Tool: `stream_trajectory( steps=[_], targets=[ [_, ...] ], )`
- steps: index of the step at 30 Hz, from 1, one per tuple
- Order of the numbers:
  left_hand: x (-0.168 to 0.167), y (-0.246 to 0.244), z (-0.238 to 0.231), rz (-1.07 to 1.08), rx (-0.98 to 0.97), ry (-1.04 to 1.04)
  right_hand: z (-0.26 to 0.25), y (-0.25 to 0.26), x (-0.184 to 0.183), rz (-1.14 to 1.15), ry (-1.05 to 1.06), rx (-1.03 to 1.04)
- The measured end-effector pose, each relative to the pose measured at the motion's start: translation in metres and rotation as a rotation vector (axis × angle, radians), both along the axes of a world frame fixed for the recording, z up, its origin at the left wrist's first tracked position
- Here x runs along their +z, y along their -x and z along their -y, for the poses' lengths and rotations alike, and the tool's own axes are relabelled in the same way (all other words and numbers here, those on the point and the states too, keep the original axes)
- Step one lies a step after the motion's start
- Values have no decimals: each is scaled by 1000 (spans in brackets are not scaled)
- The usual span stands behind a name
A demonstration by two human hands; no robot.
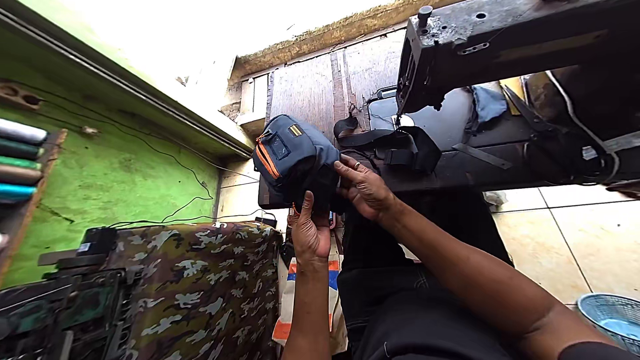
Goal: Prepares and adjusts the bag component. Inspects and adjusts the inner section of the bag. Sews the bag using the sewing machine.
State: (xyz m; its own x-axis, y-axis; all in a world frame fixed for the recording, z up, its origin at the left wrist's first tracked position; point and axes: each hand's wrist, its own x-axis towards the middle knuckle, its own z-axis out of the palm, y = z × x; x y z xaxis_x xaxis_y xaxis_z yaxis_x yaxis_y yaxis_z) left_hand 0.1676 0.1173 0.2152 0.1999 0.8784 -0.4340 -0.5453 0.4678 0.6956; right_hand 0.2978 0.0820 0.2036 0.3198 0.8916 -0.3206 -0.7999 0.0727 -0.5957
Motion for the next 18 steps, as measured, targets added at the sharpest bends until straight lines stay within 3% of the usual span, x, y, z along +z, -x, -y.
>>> stream_trajectory(
  steps=[6, 9, 11, 13, 15, 18],
  targets=[
    [12, -8, 12, 58, 16, 105, -1, -3, -6, 164, 1, 109],
    [19, -1, 13, -36, -92, 55, 0, -15, -8, 251, -101, 182],
    [16, 16, 14, -303, -329, -226, 1, -20, -9, 254, -146, 212],
    [4, 33, 12, -911, -445, -730, 2, -23, -7, 211, -154, 211],
    [-14, 41, 5, -1447, -159, -1239, 3, -24, -5, 141, -146, 215],
    [-16, 50, -22, -1570, 135, -1496, 3, -22, 3, 88, -133, 228]
  ],
)
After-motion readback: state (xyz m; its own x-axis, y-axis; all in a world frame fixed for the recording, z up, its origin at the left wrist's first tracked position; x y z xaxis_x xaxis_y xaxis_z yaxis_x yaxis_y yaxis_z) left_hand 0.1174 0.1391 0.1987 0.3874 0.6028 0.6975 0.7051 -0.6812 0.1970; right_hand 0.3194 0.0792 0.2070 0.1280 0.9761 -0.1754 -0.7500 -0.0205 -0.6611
